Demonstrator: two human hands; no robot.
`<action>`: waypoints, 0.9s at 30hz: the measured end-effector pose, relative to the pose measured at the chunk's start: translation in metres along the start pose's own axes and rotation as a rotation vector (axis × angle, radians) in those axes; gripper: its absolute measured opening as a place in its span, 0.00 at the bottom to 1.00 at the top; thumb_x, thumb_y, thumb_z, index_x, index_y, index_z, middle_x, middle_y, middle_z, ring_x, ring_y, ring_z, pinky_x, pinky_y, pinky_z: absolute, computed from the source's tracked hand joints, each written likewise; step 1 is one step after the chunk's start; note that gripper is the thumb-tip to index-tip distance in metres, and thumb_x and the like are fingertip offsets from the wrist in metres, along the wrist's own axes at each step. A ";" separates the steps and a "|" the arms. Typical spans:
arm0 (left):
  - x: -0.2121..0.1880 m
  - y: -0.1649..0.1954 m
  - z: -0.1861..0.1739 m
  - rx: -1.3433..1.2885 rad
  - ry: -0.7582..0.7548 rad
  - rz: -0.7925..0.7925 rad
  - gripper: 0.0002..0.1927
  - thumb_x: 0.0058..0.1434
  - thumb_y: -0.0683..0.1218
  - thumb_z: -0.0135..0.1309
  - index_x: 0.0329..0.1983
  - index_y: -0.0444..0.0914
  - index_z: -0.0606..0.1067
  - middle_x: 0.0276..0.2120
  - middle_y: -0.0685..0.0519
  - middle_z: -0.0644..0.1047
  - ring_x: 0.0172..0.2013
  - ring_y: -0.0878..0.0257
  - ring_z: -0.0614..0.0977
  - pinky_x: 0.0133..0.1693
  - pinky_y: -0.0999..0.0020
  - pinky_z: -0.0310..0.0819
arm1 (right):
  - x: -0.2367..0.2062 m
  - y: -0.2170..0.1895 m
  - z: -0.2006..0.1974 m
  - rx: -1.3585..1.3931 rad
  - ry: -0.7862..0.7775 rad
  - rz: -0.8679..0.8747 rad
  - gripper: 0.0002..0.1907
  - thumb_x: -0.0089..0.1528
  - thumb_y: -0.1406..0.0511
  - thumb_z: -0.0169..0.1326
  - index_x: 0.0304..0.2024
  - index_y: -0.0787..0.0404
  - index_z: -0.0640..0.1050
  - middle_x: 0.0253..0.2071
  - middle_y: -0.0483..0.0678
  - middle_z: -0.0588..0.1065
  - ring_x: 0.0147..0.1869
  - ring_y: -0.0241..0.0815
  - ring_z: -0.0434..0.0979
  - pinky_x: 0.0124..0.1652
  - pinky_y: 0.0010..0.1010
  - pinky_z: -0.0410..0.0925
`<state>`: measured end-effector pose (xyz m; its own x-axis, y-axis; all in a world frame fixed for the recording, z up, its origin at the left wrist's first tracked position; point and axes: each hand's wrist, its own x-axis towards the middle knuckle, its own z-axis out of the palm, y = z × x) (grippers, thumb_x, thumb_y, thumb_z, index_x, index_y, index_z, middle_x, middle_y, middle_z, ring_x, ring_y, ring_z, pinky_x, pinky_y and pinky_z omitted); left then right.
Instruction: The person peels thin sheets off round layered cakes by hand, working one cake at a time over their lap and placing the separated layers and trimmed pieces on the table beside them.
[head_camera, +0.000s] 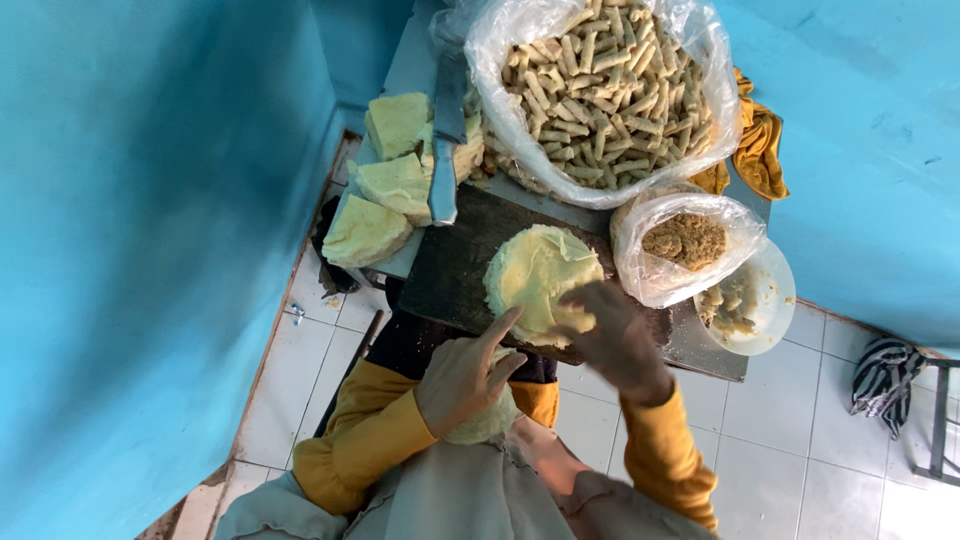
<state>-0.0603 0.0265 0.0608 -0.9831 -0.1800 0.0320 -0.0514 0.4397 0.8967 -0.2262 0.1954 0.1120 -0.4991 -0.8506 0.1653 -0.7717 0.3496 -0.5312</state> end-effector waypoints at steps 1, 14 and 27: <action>0.001 -0.002 0.001 0.025 -0.003 0.016 0.34 0.67 0.54 0.52 0.73 0.37 0.61 0.19 0.42 0.75 0.21 0.44 0.78 0.25 0.50 0.70 | -0.006 -0.005 0.004 -0.038 0.038 -0.130 0.20 0.51 0.63 0.67 0.43 0.64 0.77 0.41 0.52 0.75 0.42 0.53 0.75 0.39 0.37 0.71; 0.008 -0.013 0.002 0.242 -0.055 -0.007 0.34 0.68 0.55 0.51 0.73 0.36 0.60 0.20 0.44 0.77 0.21 0.47 0.79 0.26 0.51 0.72 | -0.014 -0.018 0.020 -0.036 0.110 0.100 0.10 0.58 0.78 0.50 0.39 0.62 0.75 0.38 0.51 0.76 0.43 0.50 0.79 0.41 0.39 0.73; 0.009 -0.006 -0.004 0.201 0.004 0.123 0.27 0.65 0.50 0.55 0.67 0.39 0.69 0.26 0.44 0.81 0.25 0.47 0.81 0.28 0.53 0.73 | 0.011 0.014 0.025 -0.222 0.226 0.041 0.15 0.61 0.77 0.50 0.48 0.62 0.80 0.45 0.51 0.75 0.48 0.50 0.76 0.46 0.40 0.74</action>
<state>-0.0676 0.0185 0.0580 -0.9834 -0.1179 0.1376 0.0343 0.6245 0.7802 -0.2331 0.1812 0.0856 -0.5875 -0.7338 0.3411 -0.8038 0.4802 -0.3512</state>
